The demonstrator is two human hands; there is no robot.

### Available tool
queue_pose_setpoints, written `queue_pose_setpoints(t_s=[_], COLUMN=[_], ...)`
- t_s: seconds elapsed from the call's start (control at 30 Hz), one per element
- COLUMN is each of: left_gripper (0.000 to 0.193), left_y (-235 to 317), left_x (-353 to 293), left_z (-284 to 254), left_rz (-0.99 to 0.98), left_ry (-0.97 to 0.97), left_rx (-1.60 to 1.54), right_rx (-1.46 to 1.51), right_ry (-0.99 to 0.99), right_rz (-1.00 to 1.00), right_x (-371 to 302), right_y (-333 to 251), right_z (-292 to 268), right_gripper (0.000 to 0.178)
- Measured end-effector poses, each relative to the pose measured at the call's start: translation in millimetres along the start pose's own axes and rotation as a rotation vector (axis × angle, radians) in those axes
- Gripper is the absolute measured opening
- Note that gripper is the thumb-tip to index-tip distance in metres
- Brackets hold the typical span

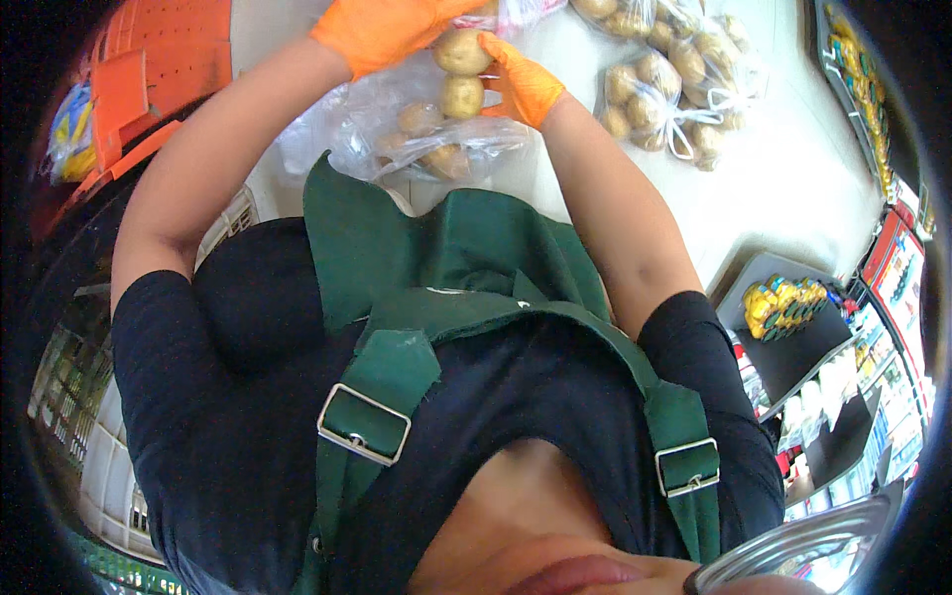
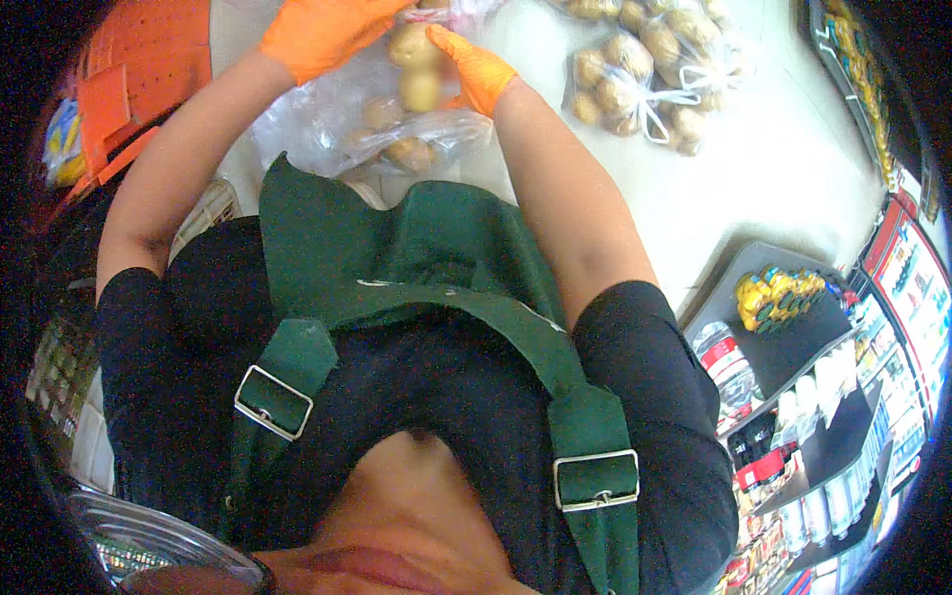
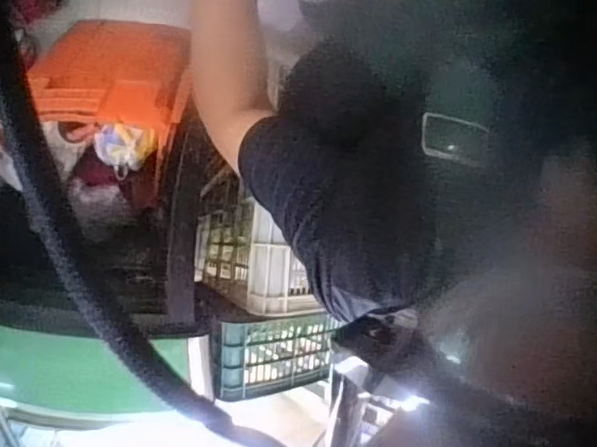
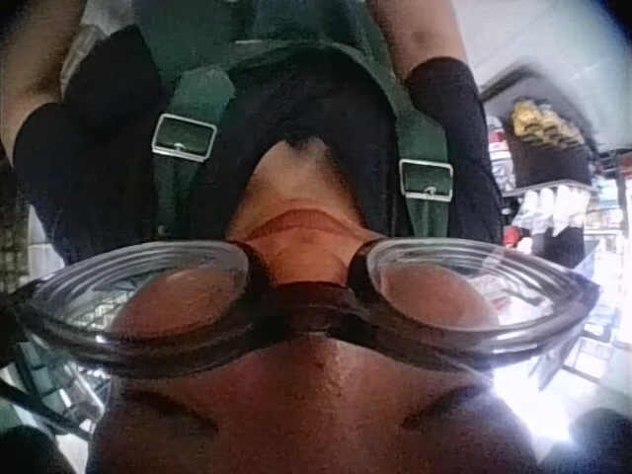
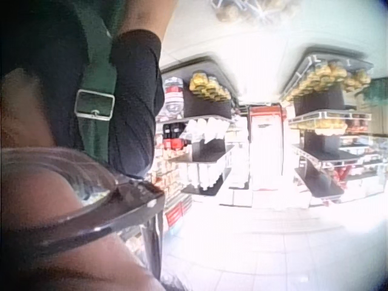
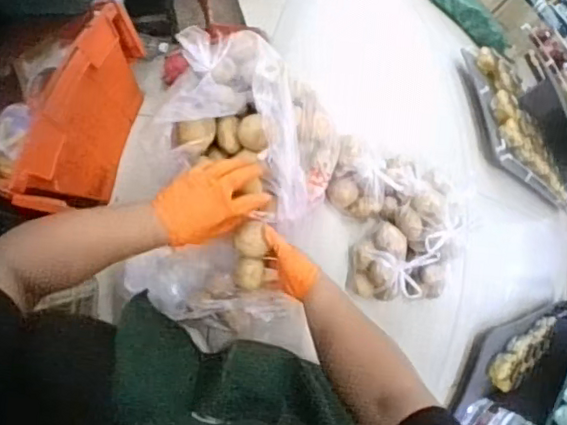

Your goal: The person repeatedly picks potatoes from a bulk bag, places them into small clear plastic bags, and ties the bags shut. The process is repeated multiple times, creating a stack of tied potato bags on the counter.

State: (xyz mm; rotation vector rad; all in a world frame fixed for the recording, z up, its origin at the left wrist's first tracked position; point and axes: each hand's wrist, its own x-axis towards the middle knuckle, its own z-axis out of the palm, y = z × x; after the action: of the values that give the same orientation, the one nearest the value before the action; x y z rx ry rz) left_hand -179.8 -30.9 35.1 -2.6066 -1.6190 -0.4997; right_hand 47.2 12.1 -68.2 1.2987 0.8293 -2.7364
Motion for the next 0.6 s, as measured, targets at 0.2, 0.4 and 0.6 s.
queue_pose_setpoints(t_s=[0.2,0.4,0.6], left_gripper=[0.058,0.053,0.042], left_y=[49,60,42], left_x=[-65,-121,-124], left_z=[1,30,36], left_rz=[-0.308,-0.553,-0.648], left_ry=[-1.174,-0.889,-0.895], left_rx=[-0.371,-0.429,-0.968], right_rx=[0.111,-0.835,-1.654], right_ry=[0.038,0.275,0.254], right_rz=[-0.047,-0.281,-0.114], right_x=[13,16,19], right_y=[19,14,29], right_z=[-6,18,58], right_gripper=[0.065,0.071,0.076])
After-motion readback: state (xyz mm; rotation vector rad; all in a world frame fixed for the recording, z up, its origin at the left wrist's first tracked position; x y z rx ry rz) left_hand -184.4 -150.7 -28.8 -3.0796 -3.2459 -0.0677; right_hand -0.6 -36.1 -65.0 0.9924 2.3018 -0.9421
